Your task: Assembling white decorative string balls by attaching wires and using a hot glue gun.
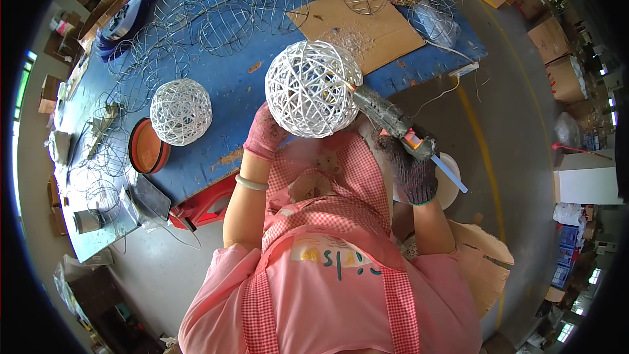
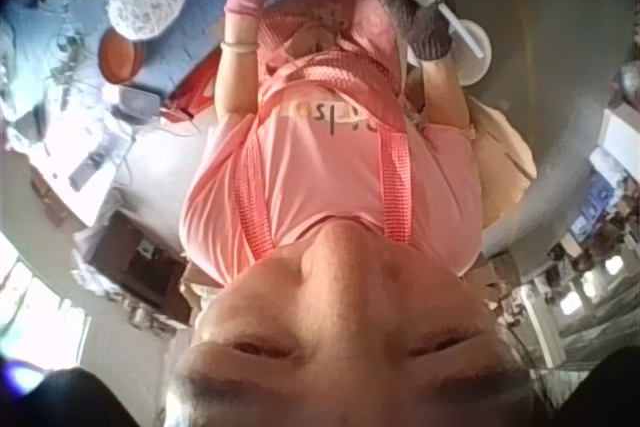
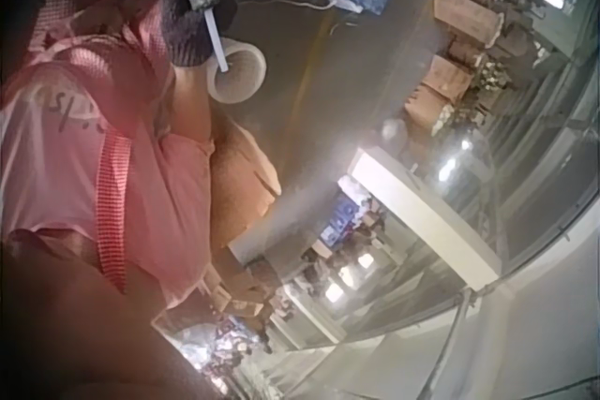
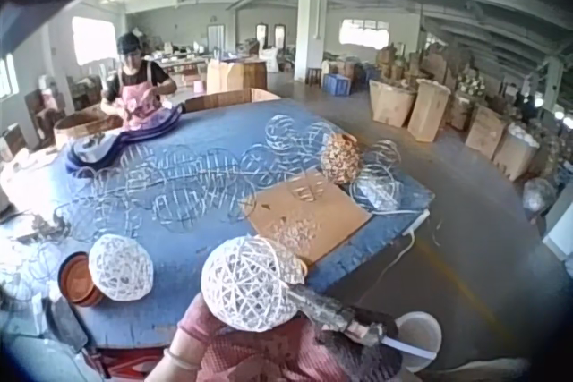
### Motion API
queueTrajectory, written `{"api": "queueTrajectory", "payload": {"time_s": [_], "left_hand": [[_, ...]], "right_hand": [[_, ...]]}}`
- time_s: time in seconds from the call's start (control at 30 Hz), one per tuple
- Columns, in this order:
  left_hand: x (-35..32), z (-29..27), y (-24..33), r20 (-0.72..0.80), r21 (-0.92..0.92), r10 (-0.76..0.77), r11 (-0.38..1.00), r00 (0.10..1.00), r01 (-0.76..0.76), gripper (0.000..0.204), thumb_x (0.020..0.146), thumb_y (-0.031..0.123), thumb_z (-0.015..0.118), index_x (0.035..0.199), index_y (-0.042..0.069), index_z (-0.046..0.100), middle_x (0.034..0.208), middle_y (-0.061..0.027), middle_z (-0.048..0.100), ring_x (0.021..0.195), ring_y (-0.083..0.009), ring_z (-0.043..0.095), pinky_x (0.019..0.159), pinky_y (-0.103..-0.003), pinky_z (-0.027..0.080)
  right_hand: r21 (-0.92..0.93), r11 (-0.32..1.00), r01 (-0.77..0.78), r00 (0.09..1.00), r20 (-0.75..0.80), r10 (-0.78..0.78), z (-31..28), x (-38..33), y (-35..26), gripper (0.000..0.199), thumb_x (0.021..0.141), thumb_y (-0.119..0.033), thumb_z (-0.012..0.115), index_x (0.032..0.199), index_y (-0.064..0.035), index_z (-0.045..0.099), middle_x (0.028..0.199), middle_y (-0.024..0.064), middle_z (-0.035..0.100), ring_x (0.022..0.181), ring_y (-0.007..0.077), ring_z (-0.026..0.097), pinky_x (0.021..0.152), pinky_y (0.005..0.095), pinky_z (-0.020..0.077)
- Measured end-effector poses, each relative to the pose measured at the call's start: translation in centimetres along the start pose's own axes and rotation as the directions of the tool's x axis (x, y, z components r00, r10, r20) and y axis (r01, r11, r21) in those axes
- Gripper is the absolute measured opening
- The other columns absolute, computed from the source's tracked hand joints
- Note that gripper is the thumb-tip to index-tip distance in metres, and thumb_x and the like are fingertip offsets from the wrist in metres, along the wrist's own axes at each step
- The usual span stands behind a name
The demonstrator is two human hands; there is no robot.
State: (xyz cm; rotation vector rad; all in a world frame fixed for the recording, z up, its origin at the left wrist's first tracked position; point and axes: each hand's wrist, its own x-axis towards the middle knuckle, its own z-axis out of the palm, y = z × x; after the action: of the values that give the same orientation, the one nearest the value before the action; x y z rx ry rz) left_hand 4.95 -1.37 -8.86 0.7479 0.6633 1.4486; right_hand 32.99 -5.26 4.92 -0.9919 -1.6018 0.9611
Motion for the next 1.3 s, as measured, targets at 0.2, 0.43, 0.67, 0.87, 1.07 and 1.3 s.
{"api": "queueTrajectory", "payload": {"time_s": [0.2,0.43,0.67,0.87,1.07,1.3], "left_hand": [[-0.6,0.2,0.7,0.090,0.051,0.039,0.998,0.995,-0.044,0.040,0.088,-0.003,0.058,0.128,-0.003,0.050,0.123,-0.0111,0.061,0.110,-0.0187,0.060,0.096,-0.032,0.049],[0.0,-1.8,-1.2,-0.132,-0.339,-0.121,0.938,0.984,0.070,0.035,0.099,0.016,0.044,0.129,-0.002,0.051,0.122,-0.0165,0.061,0.105,-0.0269,0.063,0.093,-0.042,0.053],[-0.2,-3.4,-1.3,0.119,0.421,0.018,0.905,0.993,-0.066,0.042,0.093,0.003,0.053,0.135,0.001,0.047,0.132,-0.0106,0.056,0.118,-0.0194,0.055,0.102,-0.030,0.044],[-0.8,-2.6,-0.8,0.096,0.679,0.089,0.722,0.991,-0.131,0.041,0.093,0.005,0.056,0.133,0.001,0.048,0.129,-0.0100,0.057,0.115,-0.0180,0.055,0.100,-0.030,0.045],[-0.7,-3.5,-1.0,0.013,0.547,0.004,0.837,1.000,-0.010,0.045,0.090,0.009,0.060,0.133,0.002,0.049,0.131,-0.0119,0.056,0.118,-0.0206,0.053,0.102,-0.031,0.042],[-1.7,-1.2,0.7,0.022,-0.244,-0.102,0.964,0.995,0.104,0.033,0.094,0.004,0.053,0.126,-0.003,0.054,0.118,-0.0109,0.064,0.102,-0.0169,0.062,0.086,-0.030,0.054]], "right_hand": [[-0.171,0.985,0.033,0.999,0.007,-0.032,-0.2,-0.4,-0.2,0.026,0.080,-0.018,0.077,0.096,-0.0015,0.066,0.080,0.0082,0.072,0.071,0.0172,0.070,0.064,0.0275,0.0544],[-0.009,1.000,0.005,1.000,0.011,-0.005,-0.4,-1.3,0.1,0.023,0.082,-0.015,0.075,0.098,-0.0001,0.066,0.084,0.0085,0.071,0.072,0.0161,0.068,0.063,0.0285,0.0539],[0.089,0.996,-0.031,0.999,0.031,0.029,0.1,-0.5,-1.1,0.020,0.084,-0.006,0.072,0.100,0.0018,0.064,0.086,0.0057,0.069,0.077,0.0128,0.065,0.069,0.0280,0.0537],[-0.045,0.999,-0.006,0.997,0.076,0.009,-0.2,-0.5,-0.7,0.028,0.077,-0.017,0.080,0.096,-0.0013,0.065,0.083,0.0079,0.069,0.071,0.0198,0.067,0.066,0.0288,0.0538],[-0.314,0.931,0.185,0.981,0.112,-0.157,-0.3,-0.3,-1.3,0.037,0.072,-0.023,0.084,0.098,-0.0036,0.067,0.082,0.0084,0.070,0.071,0.0239,0.069,0.063,0.0299,0.0552],[0.337,0.932,-0.135,0.991,0.065,0.120,-0.6,-0.8,-1.5,0.029,0.076,-0.011,0.079,0.100,-0.0011,0.065,0.089,0.0066,0.070,0.083,0.0138,0.067,0.074,0.0269,0.0537]]}}
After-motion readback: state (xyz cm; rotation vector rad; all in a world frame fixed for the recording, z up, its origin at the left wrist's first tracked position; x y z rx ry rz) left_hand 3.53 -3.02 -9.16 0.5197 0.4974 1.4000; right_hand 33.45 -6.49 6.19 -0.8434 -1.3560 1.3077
